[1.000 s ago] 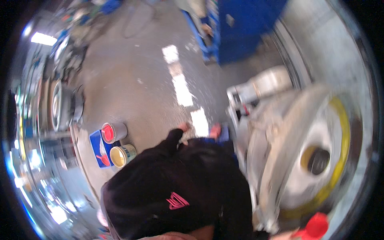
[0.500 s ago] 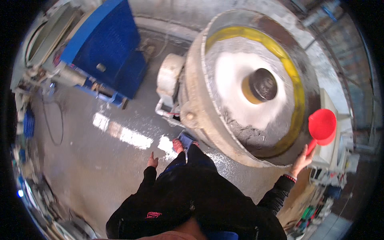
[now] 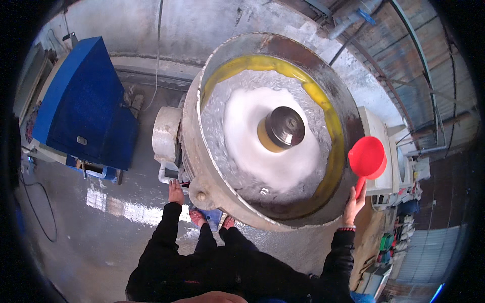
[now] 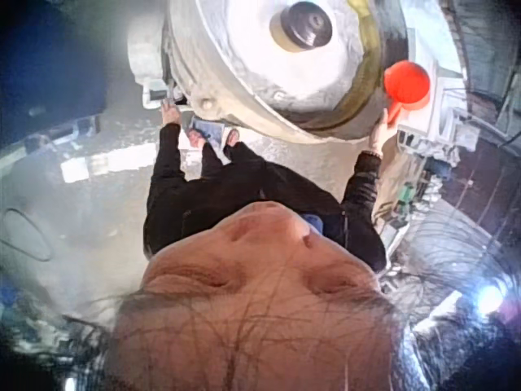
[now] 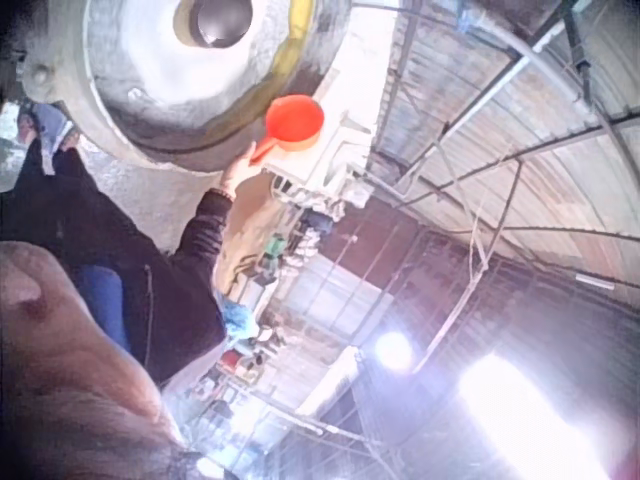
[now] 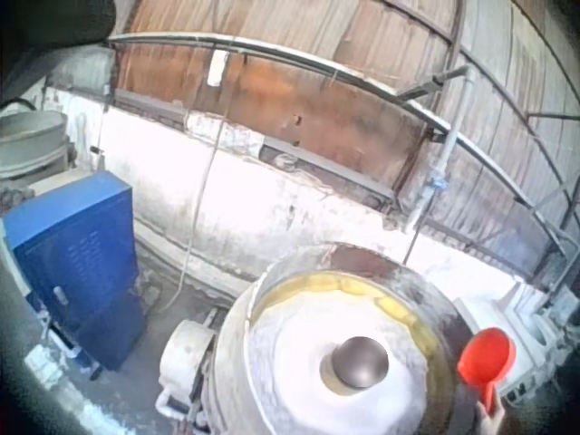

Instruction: The person pours a yellow liquid from a red scoop into a large rotating industrial drum containing small metallic parts. The person repeatedly scoops and pours the liquid while the drum spins, then walks away from the machine.

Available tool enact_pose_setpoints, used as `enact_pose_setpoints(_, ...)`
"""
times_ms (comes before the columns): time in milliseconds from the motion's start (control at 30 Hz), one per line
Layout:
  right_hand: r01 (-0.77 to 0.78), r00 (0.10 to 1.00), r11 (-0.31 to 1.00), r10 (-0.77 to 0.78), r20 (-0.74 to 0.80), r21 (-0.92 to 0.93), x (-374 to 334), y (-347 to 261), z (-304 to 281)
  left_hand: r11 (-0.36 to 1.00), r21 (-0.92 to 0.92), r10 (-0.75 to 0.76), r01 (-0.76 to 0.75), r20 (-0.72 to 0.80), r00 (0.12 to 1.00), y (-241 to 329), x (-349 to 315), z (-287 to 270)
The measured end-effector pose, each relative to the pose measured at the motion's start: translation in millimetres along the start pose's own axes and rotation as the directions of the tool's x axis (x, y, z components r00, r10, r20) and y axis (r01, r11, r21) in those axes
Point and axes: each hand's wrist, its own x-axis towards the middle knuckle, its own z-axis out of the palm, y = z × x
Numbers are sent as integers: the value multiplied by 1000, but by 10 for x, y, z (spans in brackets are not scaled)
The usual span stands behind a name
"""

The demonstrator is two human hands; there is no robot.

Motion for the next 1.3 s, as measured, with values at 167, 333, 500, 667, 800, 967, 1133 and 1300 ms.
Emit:
enact_pose_setpoints(167,85,996,996,-84,23,-24,62,29,11,997,57,-76,60,332,940,-74,158,496)
enact_pose_setpoints(333,-34,998,993,40,50,-115,83,97,-62,984,157,21,-85,370,929,-86,132,495)
enact_pose_setpoints(500,107,992,994,-105,70,-19,110,160,-76,999,0,-38,38,-146,989,-27,86,332)
enact_pose_setpoints(667,47,997,990,-37,73,-132,88,80,-56,994,-24,-101,111,248,963,-141,310,477)
enact_pose_setpoints(800,60,995,976,-43,85,-211,103,81,-96,975,168,76,-148,374,924,-189,647,510)
enact_pose_setpoints(967,155,985,930,-121,123,-332,188,136,-153,994,105,-28,-37,562,827,-213,839,680)
enact_pose_setpoints(1133,60,998,916,-54,27,-396,81,-5,13,984,122,22,-134,654,756,-575,876,1028)
enact_pose_setpoints(1300,130,991,865,-127,40,-484,118,-114,300,906,363,-6,-218,525,851,-690,813,1538)
